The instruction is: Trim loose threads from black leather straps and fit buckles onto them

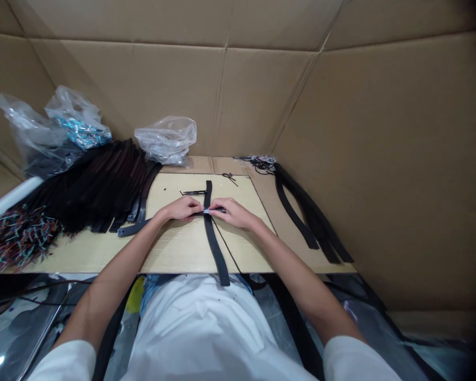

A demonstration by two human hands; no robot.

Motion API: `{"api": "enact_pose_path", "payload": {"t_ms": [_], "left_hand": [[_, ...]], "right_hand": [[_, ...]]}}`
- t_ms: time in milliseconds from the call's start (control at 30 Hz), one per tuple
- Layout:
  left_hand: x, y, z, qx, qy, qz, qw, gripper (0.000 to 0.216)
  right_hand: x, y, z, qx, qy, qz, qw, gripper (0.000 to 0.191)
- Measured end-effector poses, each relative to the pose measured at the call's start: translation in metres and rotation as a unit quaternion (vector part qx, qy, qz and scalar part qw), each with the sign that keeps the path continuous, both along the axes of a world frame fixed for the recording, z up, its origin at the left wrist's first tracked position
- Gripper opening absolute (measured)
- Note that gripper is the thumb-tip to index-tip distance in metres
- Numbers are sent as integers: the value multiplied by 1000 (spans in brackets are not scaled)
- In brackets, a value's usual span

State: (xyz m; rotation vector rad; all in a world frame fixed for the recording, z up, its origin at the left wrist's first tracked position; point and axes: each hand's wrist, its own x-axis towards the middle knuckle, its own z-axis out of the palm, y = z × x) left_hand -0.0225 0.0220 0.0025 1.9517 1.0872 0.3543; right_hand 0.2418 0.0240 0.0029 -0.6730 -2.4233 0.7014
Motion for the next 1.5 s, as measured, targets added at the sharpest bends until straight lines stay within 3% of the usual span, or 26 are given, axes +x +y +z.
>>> {"api": "enact_pose_path", "payload": {"t_ms": [367, 500, 600, 767, 933, 1167, 1500], "left_hand": [[2, -3, 5, 7, -9, -1, 1000, 54], [3, -4, 7, 53, 9, -7, 999, 53], [3, -5, 8, 78, 28, -13, 996, 48], [-1, -6, 11, 36, 32, -16, 999, 30], [-2, -9, 16, 51, 35, -36, 997, 31], [1, -10, 11, 157, 83, -19, 984, 33], [6, -12, 15, 78, 27, 10, 997, 21]], "right_hand": [[-4, -1, 2, 25, -8, -5, 1000, 25], [-6, -2, 3, 21, -15, -11, 1000, 23], [-8, 0, 4, 17, -21, -13, 1000, 21], [-10, 3, 4, 19, -31, -10, 999, 17], [-12, 5, 1, 49, -35, -3, 998, 17], [-14, 2, -2, 63, -25, -2, 998, 19], [-10, 4, -4, 7, 12, -4, 1000, 22]]}}
